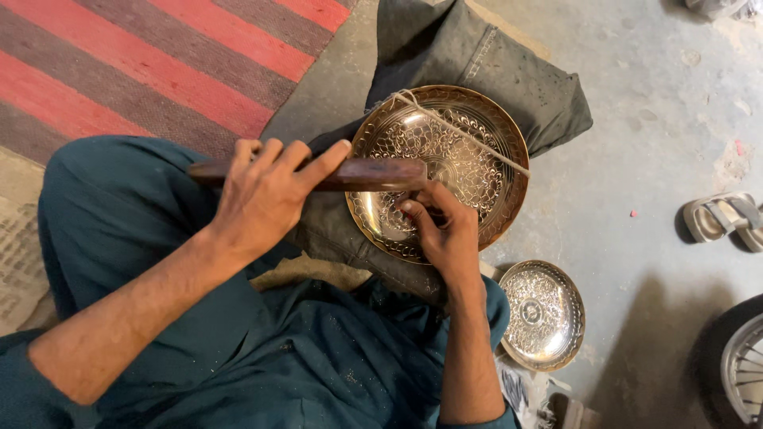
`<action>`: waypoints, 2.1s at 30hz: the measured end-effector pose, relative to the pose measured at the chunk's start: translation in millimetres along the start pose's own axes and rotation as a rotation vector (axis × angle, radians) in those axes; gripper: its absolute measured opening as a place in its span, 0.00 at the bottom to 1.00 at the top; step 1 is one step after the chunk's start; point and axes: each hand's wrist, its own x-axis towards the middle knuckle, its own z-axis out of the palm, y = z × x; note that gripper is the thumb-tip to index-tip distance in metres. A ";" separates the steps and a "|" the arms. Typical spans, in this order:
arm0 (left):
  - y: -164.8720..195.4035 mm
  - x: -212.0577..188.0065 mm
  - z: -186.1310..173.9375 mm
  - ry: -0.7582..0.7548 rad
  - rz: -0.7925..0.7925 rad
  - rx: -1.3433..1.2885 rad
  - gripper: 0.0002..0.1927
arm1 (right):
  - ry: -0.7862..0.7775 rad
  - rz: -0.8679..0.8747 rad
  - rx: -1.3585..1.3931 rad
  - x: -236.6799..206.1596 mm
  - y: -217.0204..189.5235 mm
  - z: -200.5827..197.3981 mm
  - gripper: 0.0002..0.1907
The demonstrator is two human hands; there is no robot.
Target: The person sits on the floor with an engraved brass plate resting on a cloth cushion and hammers a small punch against the plate's patterned surface using a wooden mallet, working the decorative design section by section and repositioning the punch with the other hand.
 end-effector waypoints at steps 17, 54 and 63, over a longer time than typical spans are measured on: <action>-4.2 2.0 2.8 0.069 0.002 -0.169 0.39 | 0.001 0.030 0.002 0.7 -3.3 0.6 0.13; -7.9 2.7 -4.5 0.056 -0.007 -0.051 0.38 | 0.002 0.043 -0.013 5.8 4.3 2.2 0.17; -7.1 -3.9 -10.0 -0.049 -0.095 -0.192 0.39 | 0.044 0.002 0.189 10.1 -3.3 -2.4 0.10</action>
